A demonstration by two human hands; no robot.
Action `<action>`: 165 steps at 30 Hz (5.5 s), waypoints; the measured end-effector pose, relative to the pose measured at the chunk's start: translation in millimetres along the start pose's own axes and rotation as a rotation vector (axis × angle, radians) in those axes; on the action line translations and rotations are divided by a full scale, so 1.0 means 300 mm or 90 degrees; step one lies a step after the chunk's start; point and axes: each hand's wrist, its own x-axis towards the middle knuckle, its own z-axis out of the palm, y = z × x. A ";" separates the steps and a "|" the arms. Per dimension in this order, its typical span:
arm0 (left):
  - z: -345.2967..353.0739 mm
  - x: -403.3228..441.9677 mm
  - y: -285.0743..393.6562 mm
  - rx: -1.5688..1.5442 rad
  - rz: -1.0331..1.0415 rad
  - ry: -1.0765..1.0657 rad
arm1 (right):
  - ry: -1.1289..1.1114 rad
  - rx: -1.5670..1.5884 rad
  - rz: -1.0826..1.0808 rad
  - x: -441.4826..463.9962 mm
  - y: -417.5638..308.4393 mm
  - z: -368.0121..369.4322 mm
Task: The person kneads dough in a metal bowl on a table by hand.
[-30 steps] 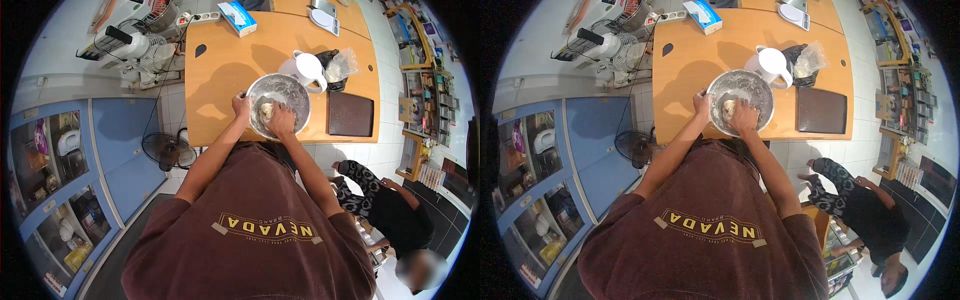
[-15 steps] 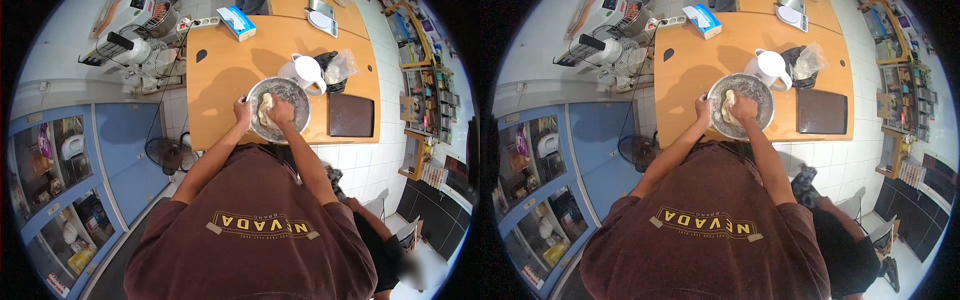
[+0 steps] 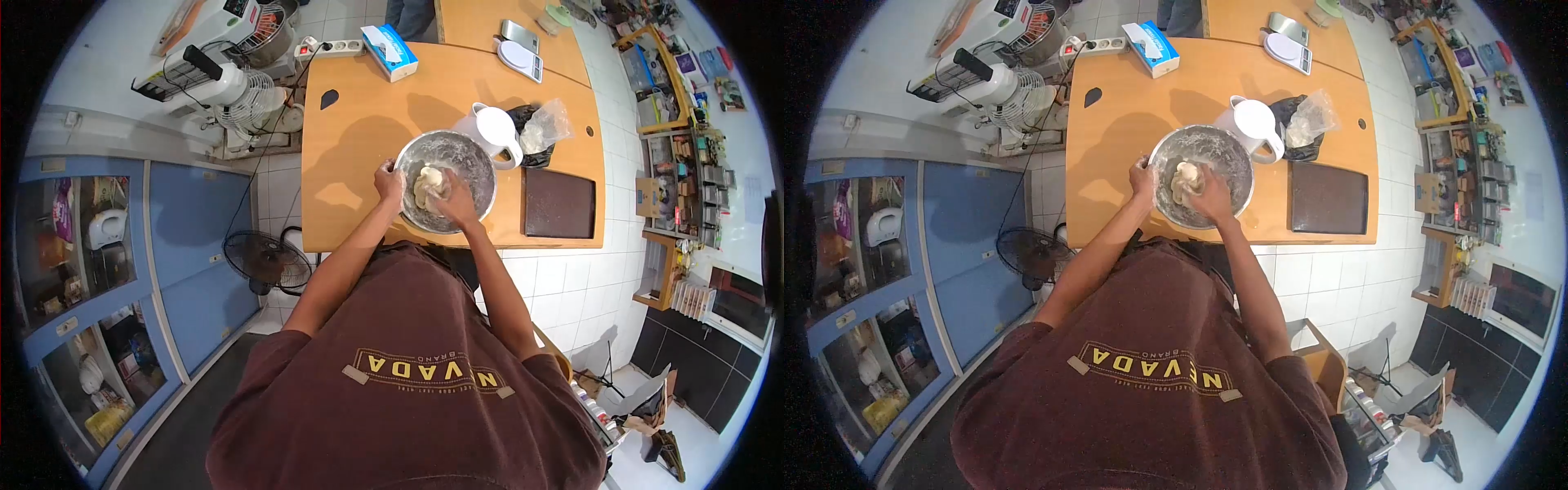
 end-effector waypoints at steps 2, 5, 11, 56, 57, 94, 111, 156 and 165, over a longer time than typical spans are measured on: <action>0.000 0.016 -0.014 -0.021 -0.002 0.009 | 0.005 -0.071 -0.045 -0.042 -0.036 -0.024; 0.001 0.040 -0.036 -0.031 -0.029 0.002 | 0.015 -0.140 -0.098 -0.096 -0.072 -0.059; 0.000 0.038 -0.041 -0.023 -0.001 -0.002 | -0.036 -0.111 -0.040 -0.094 -0.108 -0.102; -0.007 0.075 0.022 0.006 -0.006 -0.208 | -0.047 0.062 0.082 -0.088 -0.107 -0.169; -0.003 0.074 0.033 0.046 -0.005 -0.195 | -0.066 0.053 0.096 -0.085 -0.115 -0.173; -0.004 0.064 0.034 0.015 -0.047 -0.318 | 0.079 -0.021 -0.042 -0.076 0.010 0.039; 0.011 0.054 0.013 -0.010 -0.011 -0.295 | -0.137 -0.292 0.106 -0.084 -0.132 -0.006; 0.008 0.083 -0.042 0.027 -0.005 -0.251 | 0.168 -0.285 0.007 -0.028 -0.093 0.071; 0.016 0.084 -0.056 0.024 -0.012 -0.215 | 0.016 -0.277 0.017 -0.071 -0.070 0.080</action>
